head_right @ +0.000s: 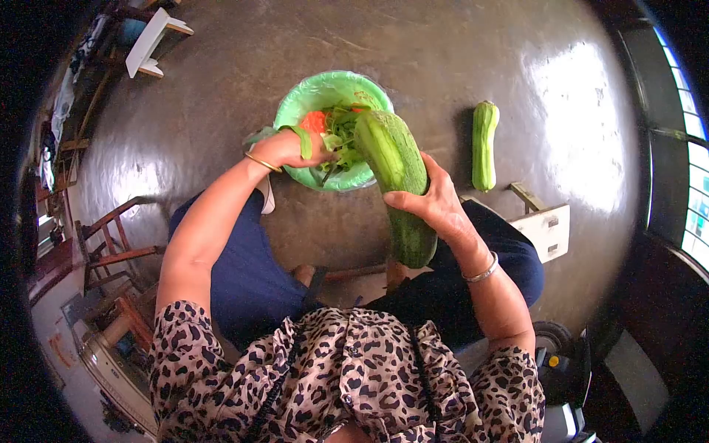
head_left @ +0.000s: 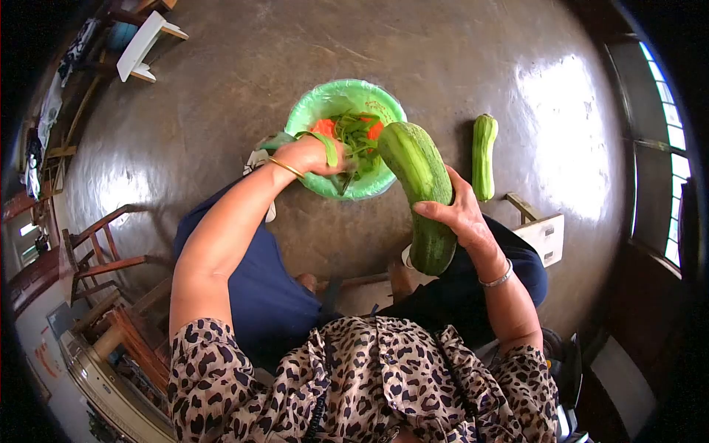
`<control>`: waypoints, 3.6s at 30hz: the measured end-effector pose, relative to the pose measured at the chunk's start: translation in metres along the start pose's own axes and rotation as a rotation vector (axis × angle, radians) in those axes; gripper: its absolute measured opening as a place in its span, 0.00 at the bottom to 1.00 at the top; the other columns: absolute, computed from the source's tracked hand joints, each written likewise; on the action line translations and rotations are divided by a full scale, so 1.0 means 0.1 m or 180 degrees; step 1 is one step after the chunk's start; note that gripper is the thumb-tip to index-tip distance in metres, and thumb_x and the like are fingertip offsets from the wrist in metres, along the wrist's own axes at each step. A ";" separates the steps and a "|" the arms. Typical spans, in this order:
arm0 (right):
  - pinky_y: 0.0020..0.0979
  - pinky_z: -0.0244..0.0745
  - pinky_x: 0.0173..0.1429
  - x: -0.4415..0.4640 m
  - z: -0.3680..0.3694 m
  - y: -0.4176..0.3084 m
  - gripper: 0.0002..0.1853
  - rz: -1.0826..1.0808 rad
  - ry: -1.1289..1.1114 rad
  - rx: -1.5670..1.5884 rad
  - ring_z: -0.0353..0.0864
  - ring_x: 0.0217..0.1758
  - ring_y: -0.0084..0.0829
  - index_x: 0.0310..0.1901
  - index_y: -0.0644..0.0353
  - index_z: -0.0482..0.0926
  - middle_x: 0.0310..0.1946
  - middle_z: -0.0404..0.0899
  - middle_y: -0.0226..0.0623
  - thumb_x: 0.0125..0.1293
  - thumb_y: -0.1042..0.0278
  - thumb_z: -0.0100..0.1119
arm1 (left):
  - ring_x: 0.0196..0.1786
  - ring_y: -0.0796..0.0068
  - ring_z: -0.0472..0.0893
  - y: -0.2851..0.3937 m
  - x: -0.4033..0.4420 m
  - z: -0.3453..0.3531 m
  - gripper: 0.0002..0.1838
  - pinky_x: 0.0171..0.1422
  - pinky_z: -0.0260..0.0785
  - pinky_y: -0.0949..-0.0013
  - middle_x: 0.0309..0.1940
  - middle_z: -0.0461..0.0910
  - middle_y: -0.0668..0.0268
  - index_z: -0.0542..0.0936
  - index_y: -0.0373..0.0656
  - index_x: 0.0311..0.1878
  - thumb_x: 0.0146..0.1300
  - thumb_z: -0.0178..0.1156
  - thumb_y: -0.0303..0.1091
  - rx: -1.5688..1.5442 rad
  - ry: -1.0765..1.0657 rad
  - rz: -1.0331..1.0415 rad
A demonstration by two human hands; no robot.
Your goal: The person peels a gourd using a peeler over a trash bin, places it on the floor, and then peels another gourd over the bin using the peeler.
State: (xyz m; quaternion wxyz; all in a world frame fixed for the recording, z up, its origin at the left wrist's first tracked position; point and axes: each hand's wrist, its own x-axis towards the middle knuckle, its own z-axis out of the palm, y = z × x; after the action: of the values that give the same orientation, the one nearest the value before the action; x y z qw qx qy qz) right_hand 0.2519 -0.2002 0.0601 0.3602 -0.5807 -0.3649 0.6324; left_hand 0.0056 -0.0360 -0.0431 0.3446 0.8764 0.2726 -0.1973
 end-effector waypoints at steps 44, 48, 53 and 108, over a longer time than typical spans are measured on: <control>0.29 0.67 0.60 0.02 -0.06 0.07 0.46 -0.0070 -0.0152 -0.0583 0.73 0.53 0.28 0.62 0.70 0.67 0.49 0.77 0.38 0.44 0.55 0.79 | 0.50 0.55 0.81 0.18 0.04 -0.29 0.21 0.53 0.72 0.57 0.47 0.82 0.54 0.79 0.43 0.50 0.65 0.53 0.50 0.0156 -0.0379 -0.0892; 0.29 0.67 0.60 0.08 0.01 -0.02 0.45 -0.0176 -0.0260 -0.0311 0.74 0.53 0.28 0.62 0.71 0.67 0.49 0.77 0.39 0.44 0.56 0.78 | 0.46 0.53 0.82 0.12 -0.08 -0.21 0.20 0.50 0.72 0.54 0.42 0.82 0.51 0.82 0.42 0.44 0.66 0.51 0.49 0.0244 -0.0155 -0.0893; 0.29 0.68 0.59 0.13 -0.01 0.04 0.43 -0.0070 -0.0109 -0.0738 0.76 0.52 0.30 0.60 0.72 0.68 0.47 0.78 0.41 0.43 0.59 0.76 | 0.36 0.55 0.84 0.52 -0.30 -0.69 0.17 0.38 0.73 0.53 0.32 0.84 0.58 0.83 0.42 0.32 0.66 0.53 0.44 0.0872 0.0706 -0.0649; 0.44 0.76 0.47 0.10 0.12 0.14 0.36 -0.0183 0.0169 -0.1835 0.82 0.42 0.56 0.52 0.71 0.69 0.34 0.80 0.59 0.41 0.63 0.71 | 0.35 0.61 0.82 0.63 -0.26 -0.73 0.13 0.38 0.70 0.50 0.32 0.83 0.65 0.83 0.48 0.40 0.67 0.52 0.43 0.0753 0.1779 0.1006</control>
State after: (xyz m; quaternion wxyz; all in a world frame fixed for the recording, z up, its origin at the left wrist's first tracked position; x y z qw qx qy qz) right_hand 0.2388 -0.1986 0.0438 0.2075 -0.6649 -0.5364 0.4767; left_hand 0.0360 -0.0317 0.0522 0.1789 0.9618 0.1926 0.0761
